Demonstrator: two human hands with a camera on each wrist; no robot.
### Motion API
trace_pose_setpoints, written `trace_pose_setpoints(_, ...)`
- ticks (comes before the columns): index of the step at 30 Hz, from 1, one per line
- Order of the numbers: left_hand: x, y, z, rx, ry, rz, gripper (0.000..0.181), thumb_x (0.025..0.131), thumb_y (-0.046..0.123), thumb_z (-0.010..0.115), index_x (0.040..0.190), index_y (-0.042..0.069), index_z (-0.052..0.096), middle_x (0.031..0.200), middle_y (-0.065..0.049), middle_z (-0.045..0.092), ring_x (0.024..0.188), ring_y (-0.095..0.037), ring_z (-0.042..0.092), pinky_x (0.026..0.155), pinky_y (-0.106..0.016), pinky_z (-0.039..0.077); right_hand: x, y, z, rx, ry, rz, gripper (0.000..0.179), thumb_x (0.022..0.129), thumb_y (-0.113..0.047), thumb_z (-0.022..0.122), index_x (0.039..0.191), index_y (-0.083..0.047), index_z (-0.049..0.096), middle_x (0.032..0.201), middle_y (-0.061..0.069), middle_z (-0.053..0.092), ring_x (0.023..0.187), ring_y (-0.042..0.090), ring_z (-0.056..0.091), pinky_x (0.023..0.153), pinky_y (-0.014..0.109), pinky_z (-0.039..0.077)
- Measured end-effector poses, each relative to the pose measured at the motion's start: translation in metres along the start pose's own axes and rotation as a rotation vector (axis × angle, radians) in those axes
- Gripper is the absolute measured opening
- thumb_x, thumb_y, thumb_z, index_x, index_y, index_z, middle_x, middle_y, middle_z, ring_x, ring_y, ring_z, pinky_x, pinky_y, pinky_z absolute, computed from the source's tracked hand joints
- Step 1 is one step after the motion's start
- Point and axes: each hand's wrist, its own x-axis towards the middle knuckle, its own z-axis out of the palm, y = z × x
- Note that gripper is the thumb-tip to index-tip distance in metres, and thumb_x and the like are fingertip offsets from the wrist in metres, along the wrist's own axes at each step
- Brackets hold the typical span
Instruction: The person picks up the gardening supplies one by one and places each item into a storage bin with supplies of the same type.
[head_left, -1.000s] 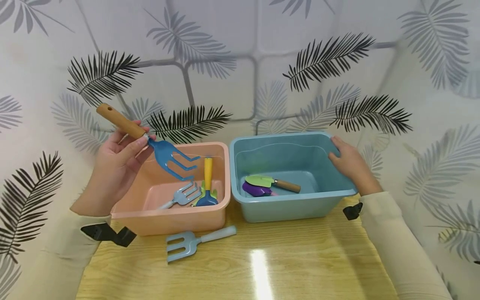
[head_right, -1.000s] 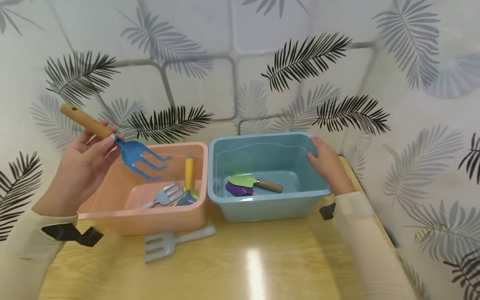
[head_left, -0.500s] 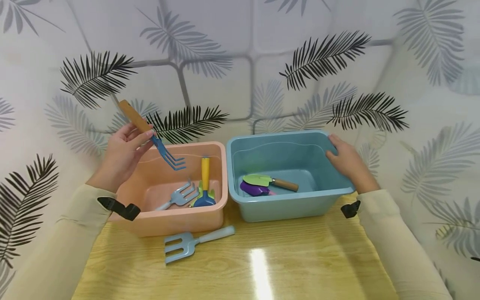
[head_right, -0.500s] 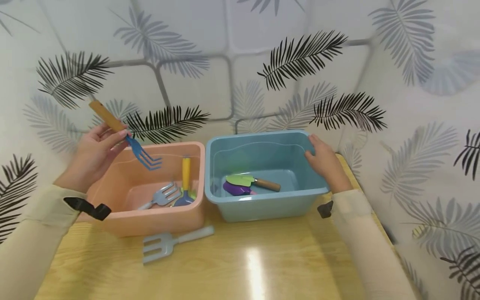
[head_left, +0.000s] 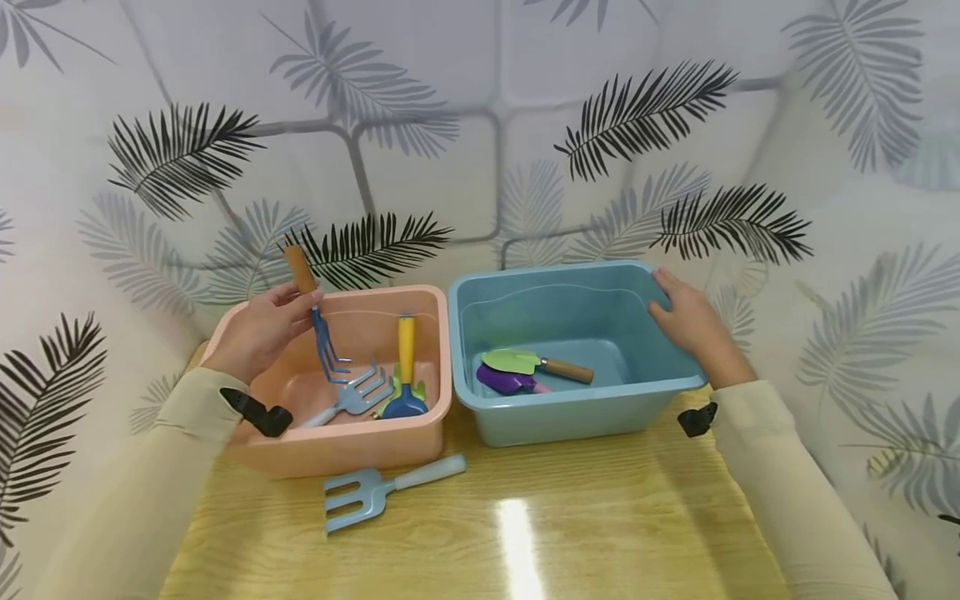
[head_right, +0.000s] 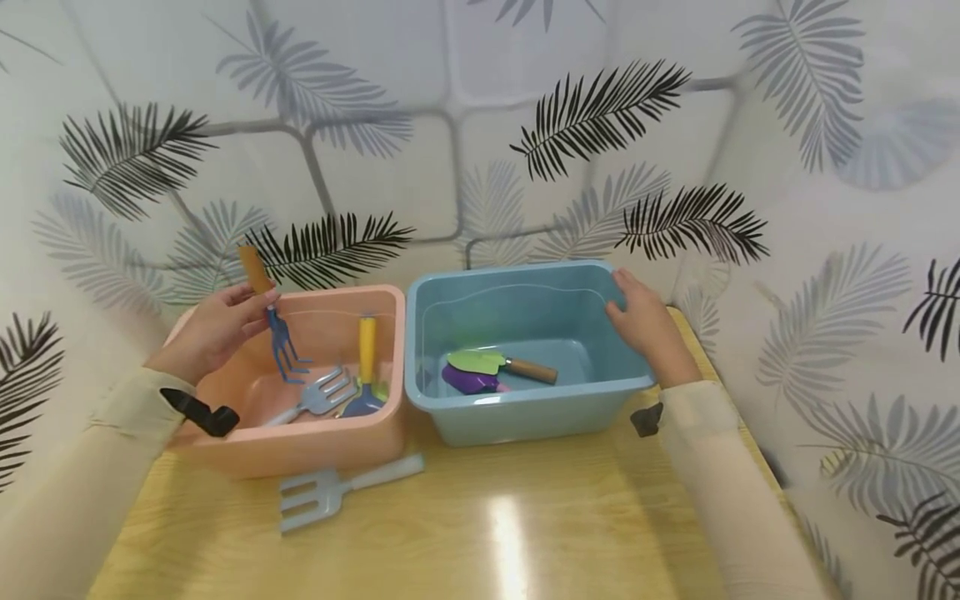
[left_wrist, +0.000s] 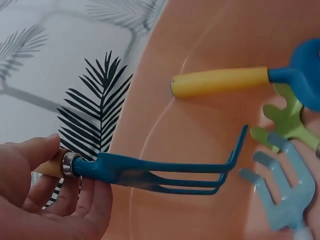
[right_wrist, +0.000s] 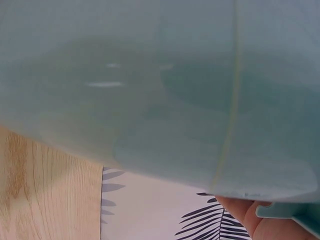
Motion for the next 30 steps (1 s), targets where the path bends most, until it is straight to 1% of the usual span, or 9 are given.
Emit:
trace_pose_setpoints(3,0.003,-0.003,0.001,-0.029,-0.058,-0.039,0.068,0.093,0.024,0.056,0.146,0.003,0.02,0.134,-0.012,0.043,0.129,-0.023,0.037,0.104,-0.033,0.033,-0.001,0.0,-0.001,0.005,-0.009,0.008,0.06,0.096,-0.015,0.044,0.146,0.002,0.017,0.151,0.02,0.014,0.136,0.041,0.017,0.108,0.053,0.016)
trace_pose_setpoints(8,0.011,-0.006,0.002,0.038,-0.128,-0.058,0.078,0.094,0.033,0.052,0.149,0.005,0.004,0.144,-0.017,0.033,0.135,-0.026,0.027,0.106,-0.034,0.03,-0.002,0.002,-0.002,0.006,-0.007,0.017,0.06,0.096,-0.015,0.044,0.146,0.002,0.017,0.151,0.02,0.015,0.135,0.041,0.017,0.108,0.053,0.015)
trace_pose_setpoints(12,0.018,-0.015,0.001,-0.022,-0.183,-0.085,0.067,0.095,0.033,0.049,0.146,0.003,0.018,0.136,-0.012,0.045,0.133,-0.025,0.031,0.107,-0.034,0.029,-0.001,0.003,-0.002,0.002,-0.012,0.01,0.06,0.096,-0.015,0.045,0.146,0.003,0.017,0.151,0.02,0.016,0.136,0.04,0.017,0.109,0.052,0.015)
trace_pose_setpoints(15,0.024,-0.023,0.002,-0.063,-0.225,-0.088,0.052,0.096,0.031,0.048,0.137,0.002,0.034,0.12,-0.004,0.057,0.124,-0.021,0.044,0.103,-0.032,0.034,-0.001,0.003,-0.003,-0.003,-0.011,0.002,0.06,0.095,-0.015,0.045,0.145,0.004,0.018,0.151,0.02,0.016,0.136,0.039,0.017,0.109,0.051,0.015)
trace_pose_setpoints(17,0.026,-0.028,0.002,-0.08,-0.257,-0.087,0.044,0.097,0.03,0.047,0.13,0.002,0.039,0.112,-0.001,0.061,0.116,-0.017,0.051,0.099,-0.029,0.039,-0.002,0.002,-0.003,-0.002,-0.008,0.003,0.06,0.095,-0.015,0.045,0.145,0.004,0.018,0.151,0.02,0.017,0.136,0.039,0.017,0.109,0.051,0.015)
trace_pose_setpoints(20,0.029,-0.032,0.005,-0.027,-0.301,-0.109,0.042,0.097,0.032,0.046,0.124,0.001,0.043,0.104,-0.001,0.063,0.104,-0.016,0.058,0.092,-0.028,0.046,-0.002,0.002,-0.003,0.001,0.002,0.011,0.06,0.095,-0.015,0.045,0.146,0.003,0.018,0.151,0.02,0.016,0.136,0.039,0.017,0.109,0.051,0.015)
trace_pose_setpoints(23,0.03,-0.034,0.007,0.065,-0.314,-0.152,0.05,0.097,0.034,0.047,0.13,-0.003,0.04,0.103,0.0,0.063,0.099,-0.016,0.06,0.092,-0.035,0.046,-0.002,0.002,-0.004,0.008,0.003,0.017,0.06,0.095,-0.015,0.044,0.146,0.002,0.018,0.151,0.019,0.016,0.136,0.039,0.016,0.109,0.051,0.014)
trace_pose_setpoints(26,0.029,-0.036,0.007,0.172,-0.318,-0.167,0.056,0.098,0.034,0.045,0.136,-0.005,0.032,0.106,-0.001,0.06,0.099,-0.015,0.059,0.097,-0.042,0.042,-0.001,0.002,-0.003,0.008,-0.002,0.017,0.059,0.096,-0.016,0.044,0.146,0.002,0.018,0.151,0.019,0.016,0.136,0.039,0.016,0.109,0.051,0.014)
trace_pose_setpoints(30,0.028,-0.039,0.006,0.237,-0.306,-0.198,0.06,0.098,0.034,0.045,0.139,-0.006,0.027,0.111,-0.007,0.057,0.103,-0.019,0.058,0.098,-0.047,0.04,-0.001,0.002,-0.001,0.007,-0.006,0.02,0.06,0.096,-0.016,0.044,0.146,0.002,0.017,0.151,0.019,0.016,0.136,0.039,0.016,0.109,0.051,0.014)
